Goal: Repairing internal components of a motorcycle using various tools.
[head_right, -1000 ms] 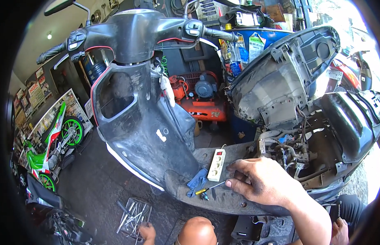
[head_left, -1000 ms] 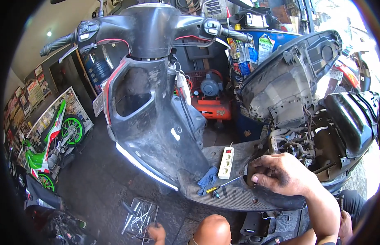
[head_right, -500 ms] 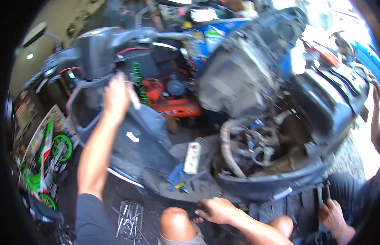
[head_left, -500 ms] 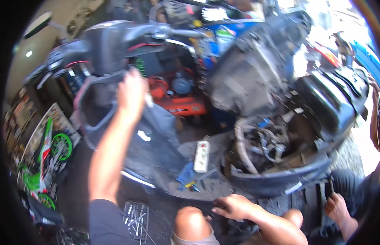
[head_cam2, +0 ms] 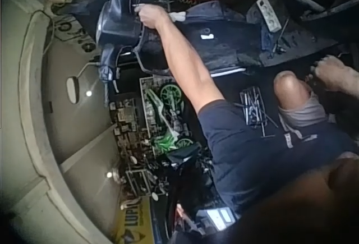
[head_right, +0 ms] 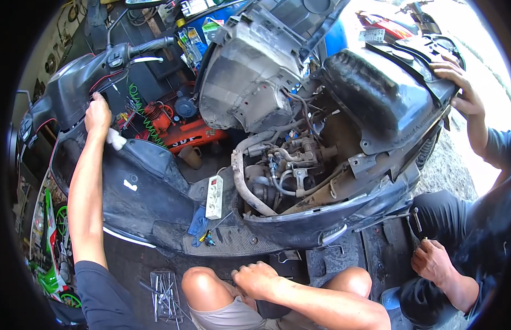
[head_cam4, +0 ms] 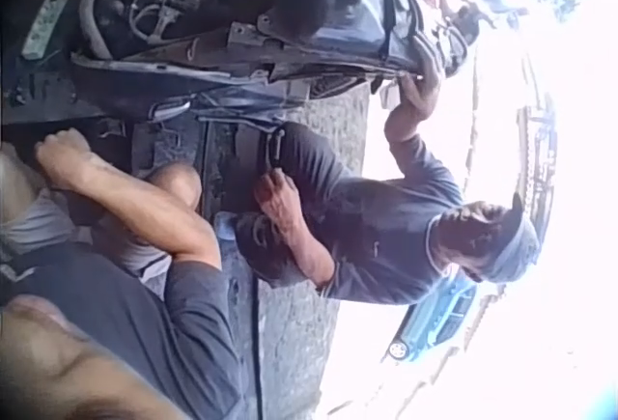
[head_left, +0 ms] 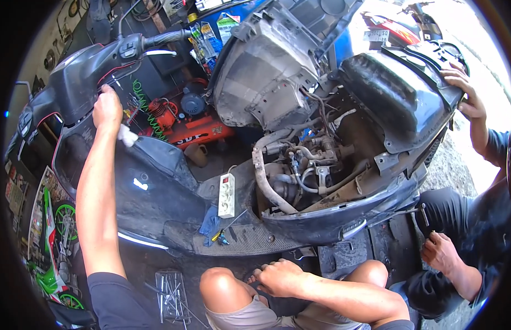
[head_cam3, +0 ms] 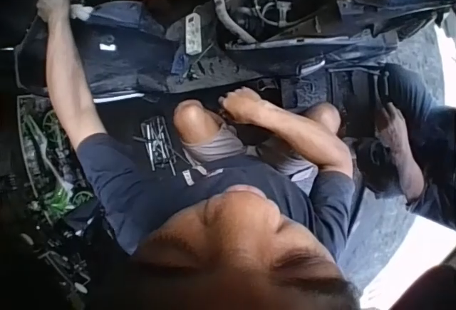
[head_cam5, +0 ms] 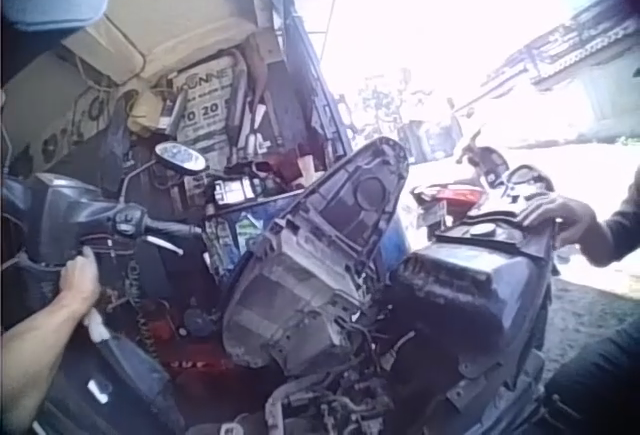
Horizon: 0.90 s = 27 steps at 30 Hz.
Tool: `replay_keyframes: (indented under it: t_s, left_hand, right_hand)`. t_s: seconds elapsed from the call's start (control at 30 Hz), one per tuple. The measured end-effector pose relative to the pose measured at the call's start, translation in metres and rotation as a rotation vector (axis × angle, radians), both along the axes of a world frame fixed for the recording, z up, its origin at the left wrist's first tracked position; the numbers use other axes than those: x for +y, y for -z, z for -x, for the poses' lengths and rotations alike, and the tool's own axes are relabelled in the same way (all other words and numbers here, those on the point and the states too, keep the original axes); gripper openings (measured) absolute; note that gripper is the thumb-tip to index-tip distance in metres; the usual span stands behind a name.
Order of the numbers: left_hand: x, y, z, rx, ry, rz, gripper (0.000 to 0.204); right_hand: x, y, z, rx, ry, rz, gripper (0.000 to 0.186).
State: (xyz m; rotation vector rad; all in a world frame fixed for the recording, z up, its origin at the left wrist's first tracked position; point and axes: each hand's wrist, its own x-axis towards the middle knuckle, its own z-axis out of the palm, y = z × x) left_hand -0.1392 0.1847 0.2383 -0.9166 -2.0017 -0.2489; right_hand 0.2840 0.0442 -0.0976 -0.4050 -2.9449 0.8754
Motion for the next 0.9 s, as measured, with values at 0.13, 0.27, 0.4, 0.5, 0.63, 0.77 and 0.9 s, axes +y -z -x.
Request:
replay_keyframes:
  t_s: [0.13,0.27,0.4,0.5,0.63,0.77,0.9]
  left_hand:
    - [0.0,-0.004,-0.001,-0.087,0.009,-0.066,0.034]
    - [0.001,-0.013,0.005,-0.084,0.0,0.008,0.031]
    - [-0.002,-0.021,-0.001,-0.06,-0.066,0.156,0.028]
    - [-0.001,-0.023,-0.003,-0.034,-0.045,0.185,0.029]
    - [-0.001,-0.021,0.026,0.016,-0.04,0.192,0.029]
    - [0.0,-0.013,0.019,0.043,-0.041,0.211,0.028]
    - [-0.001,-0.017,0.033,0.081,-0.043,0.206,0.03]
  right_hand:
    - [-0.001,0.0,-0.004,-0.039,0.025,-0.001,0.035]
    - [-0.002,0.004,-0.006,-0.11,0.022,0.003,0.044]
    - [-0.005,0.008,0.001,-0.158,0.016,0.015,0.047]
    - [-0.008,0.012,0.0,-0.167,0.0,0.01,0.042]
    - [-0.011,0.011,0.005,-0.203,0.022,0.038,0.043]
    - [-0.013,0.019,0.005,-0.237,0.006,0.051,0.042]
    - [-0.014,0.019,0.004,-0.238,0.009,0.055,0.039]
